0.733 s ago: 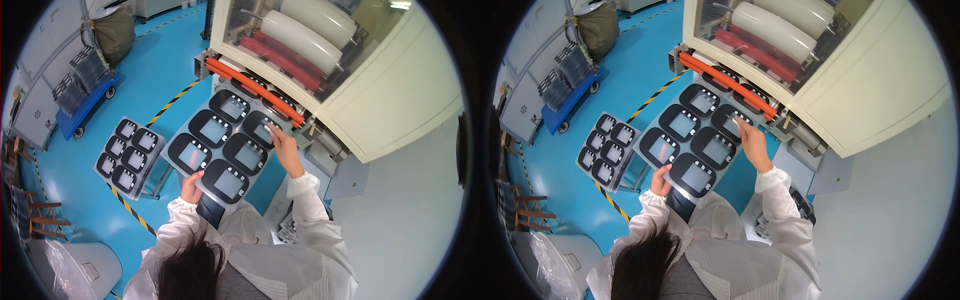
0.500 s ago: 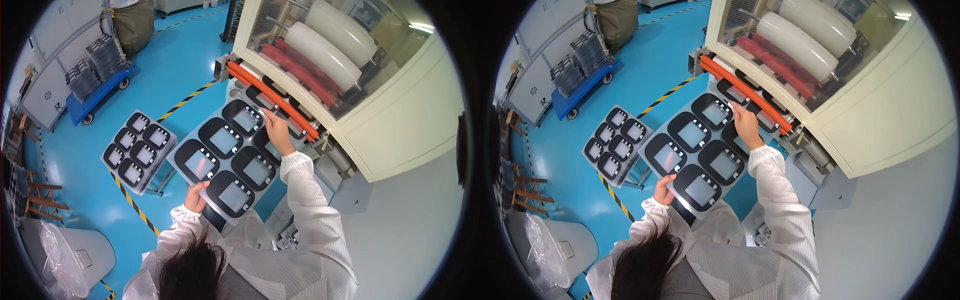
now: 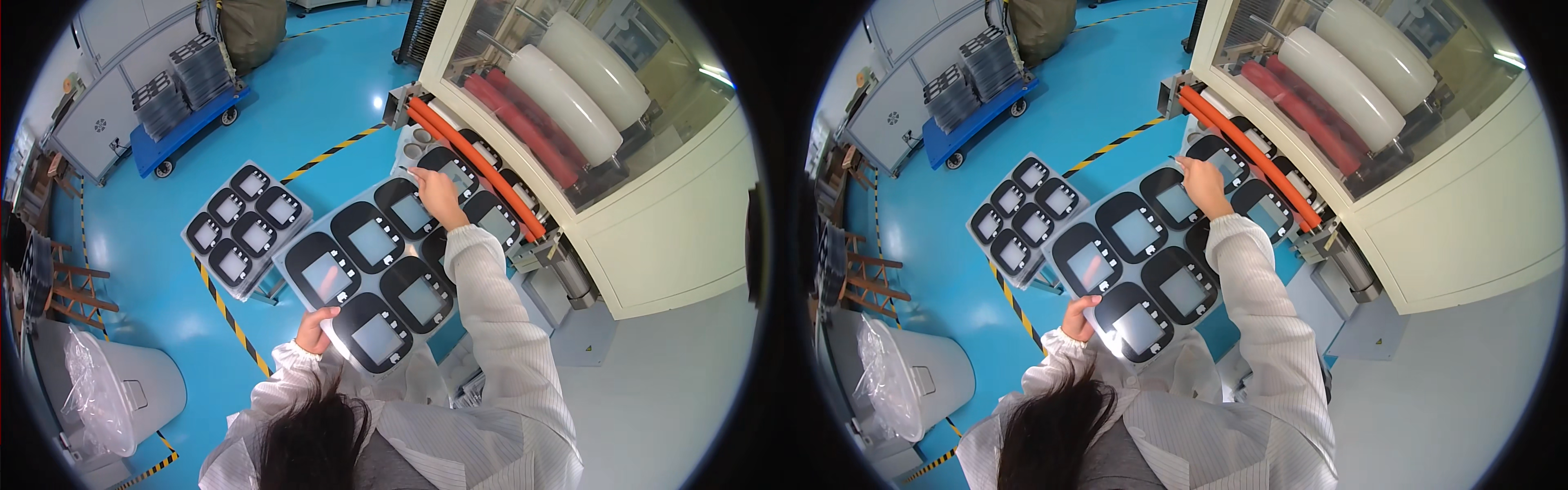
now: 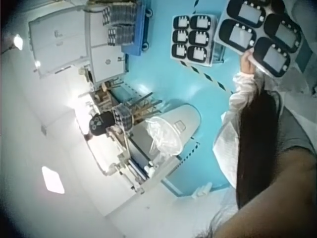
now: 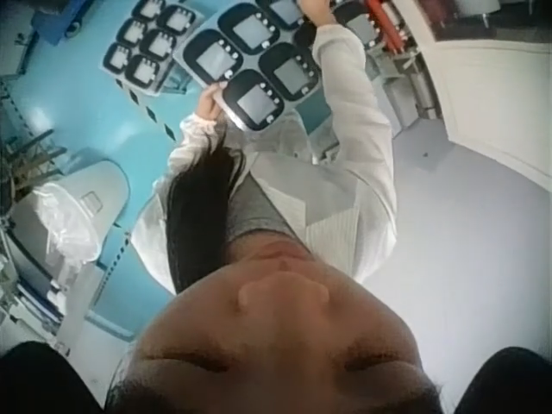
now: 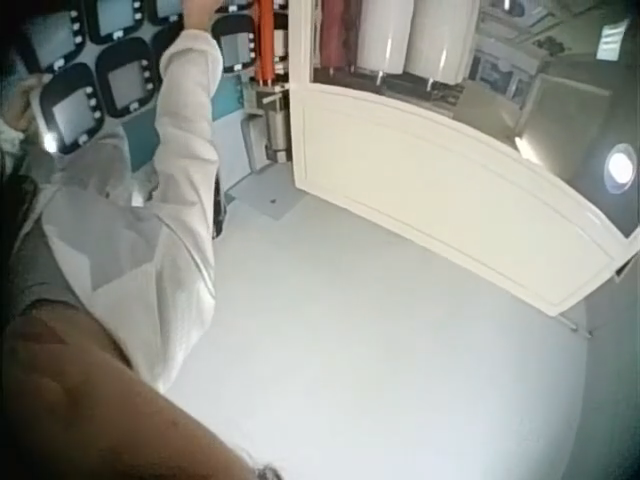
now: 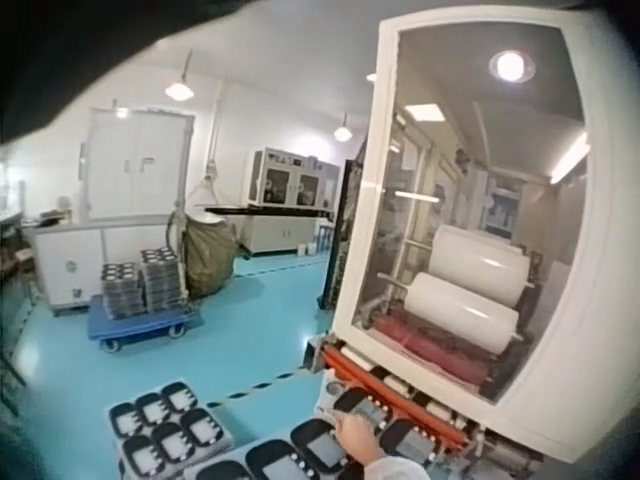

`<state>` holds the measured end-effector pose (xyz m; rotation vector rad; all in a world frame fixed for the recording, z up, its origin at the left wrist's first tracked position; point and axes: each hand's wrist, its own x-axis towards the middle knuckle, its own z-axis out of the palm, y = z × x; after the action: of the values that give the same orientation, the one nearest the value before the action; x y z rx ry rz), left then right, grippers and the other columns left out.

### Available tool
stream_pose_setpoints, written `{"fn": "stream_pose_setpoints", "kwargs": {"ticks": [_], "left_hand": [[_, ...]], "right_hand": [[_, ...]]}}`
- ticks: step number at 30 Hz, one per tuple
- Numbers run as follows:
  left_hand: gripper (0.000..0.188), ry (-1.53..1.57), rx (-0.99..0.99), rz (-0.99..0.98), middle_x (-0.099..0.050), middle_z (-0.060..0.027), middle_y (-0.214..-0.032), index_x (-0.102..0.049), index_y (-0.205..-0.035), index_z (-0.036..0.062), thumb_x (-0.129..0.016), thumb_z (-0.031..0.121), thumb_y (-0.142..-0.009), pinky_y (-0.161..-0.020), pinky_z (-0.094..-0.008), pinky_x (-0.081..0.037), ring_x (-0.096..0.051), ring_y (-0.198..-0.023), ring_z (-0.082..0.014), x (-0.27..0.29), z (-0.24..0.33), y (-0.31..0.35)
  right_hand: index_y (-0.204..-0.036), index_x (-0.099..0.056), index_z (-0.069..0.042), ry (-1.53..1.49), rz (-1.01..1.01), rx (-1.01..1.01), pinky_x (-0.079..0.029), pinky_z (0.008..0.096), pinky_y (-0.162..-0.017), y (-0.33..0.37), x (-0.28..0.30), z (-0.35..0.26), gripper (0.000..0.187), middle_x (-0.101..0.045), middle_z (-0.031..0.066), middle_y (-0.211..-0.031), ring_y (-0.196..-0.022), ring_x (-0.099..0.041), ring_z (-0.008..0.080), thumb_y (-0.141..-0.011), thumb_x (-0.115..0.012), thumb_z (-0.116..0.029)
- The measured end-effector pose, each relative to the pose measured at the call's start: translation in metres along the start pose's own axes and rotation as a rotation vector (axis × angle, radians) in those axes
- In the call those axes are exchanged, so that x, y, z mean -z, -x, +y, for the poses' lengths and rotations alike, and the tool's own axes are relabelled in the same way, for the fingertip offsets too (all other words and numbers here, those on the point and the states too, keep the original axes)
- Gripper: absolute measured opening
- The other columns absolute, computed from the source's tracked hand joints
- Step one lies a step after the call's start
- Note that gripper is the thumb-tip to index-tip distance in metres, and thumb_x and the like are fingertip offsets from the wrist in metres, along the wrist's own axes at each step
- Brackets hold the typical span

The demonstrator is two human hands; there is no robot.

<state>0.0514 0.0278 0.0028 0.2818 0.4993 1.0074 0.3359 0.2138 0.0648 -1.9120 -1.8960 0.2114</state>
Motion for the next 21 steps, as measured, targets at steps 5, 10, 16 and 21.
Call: {"fn": "stream_pose_setpoints", "kwargs": {"ticks": [5,10,16,21], "left_hand": [[0.074,-0.055,0.016,-0.034,-0.052,-0.0134,-0.128,-0.03,-0.145,0.0034,-0.054,-0.004,-0.075,-0.093,-0.0335,-0.047,-0.058,-0.108,-0.0233,0.011,0.008,0.022],[0.073,0.044,0.055,0.072,-0.056,-0.0161,-0.119,-0.03,-0.145,0.0082,-0.053,-0.003,-0.077,-0.088,-0.0361,-0.051,-0.061,-0.101,-0.0252,0.05,0.0,0.028],[0.076,0.054,0.015,0.003,-0.056,-0.0194,-0.119,-0.025,-0.148,0.0116,-0.05,0.001,-0.077,-0.092,-0.039,-0.049,-0.061,-0.103,-0.03,0.028,0.008,0.02],[0.065,0.054,0.109,0.105,-0.062,-0.018,-0.111,-0.032,-0.143,0.0089,-0.052,0.004,-0.082,-0.09,-0.0386,-0.05,-0.063,-0.099,-0.0288,0.064,0.004,-0.013]], "right_hand": [[-0.105,-0.071,-0.013,0.017,-0.09,0.064,-0.051,0.0427,-0.079,0.011,0.004,0.009,0.023,-0.068,0.0174,-0.093,-0.087,-0.064,0.0351,-0.09,-0.054,-0.017],[-0.103,-0.07,-0.008,-0.058,-0.216,0.162,-0.049,0.042,-0.081,0.083,0.047,0.032,0.022,-0.066,0.0186,-0.097,-0.092,-0.061,0.0372,-0.089,-0.055,-0.014],[-0.103,-0.07,-0.007,-0.035,-0.393,-0.081,-0.05,0.0371,-0.068,0.255,0.132,0.076,0.023,-0.068,0.0162,-0.086,-0.071,-0.063,0.0326,-0.087,-0.053,-0.006],[-0.108,-0.066,0.001,-0.475,-0.369,-0.596,-0.042,0.0236,-0.054,0.31,0.138,0.084,0.023,-0.051,0.0015,-0.059,-0.054,-0.048,0.0072,-0.092,-0.051,-0.005]]}}
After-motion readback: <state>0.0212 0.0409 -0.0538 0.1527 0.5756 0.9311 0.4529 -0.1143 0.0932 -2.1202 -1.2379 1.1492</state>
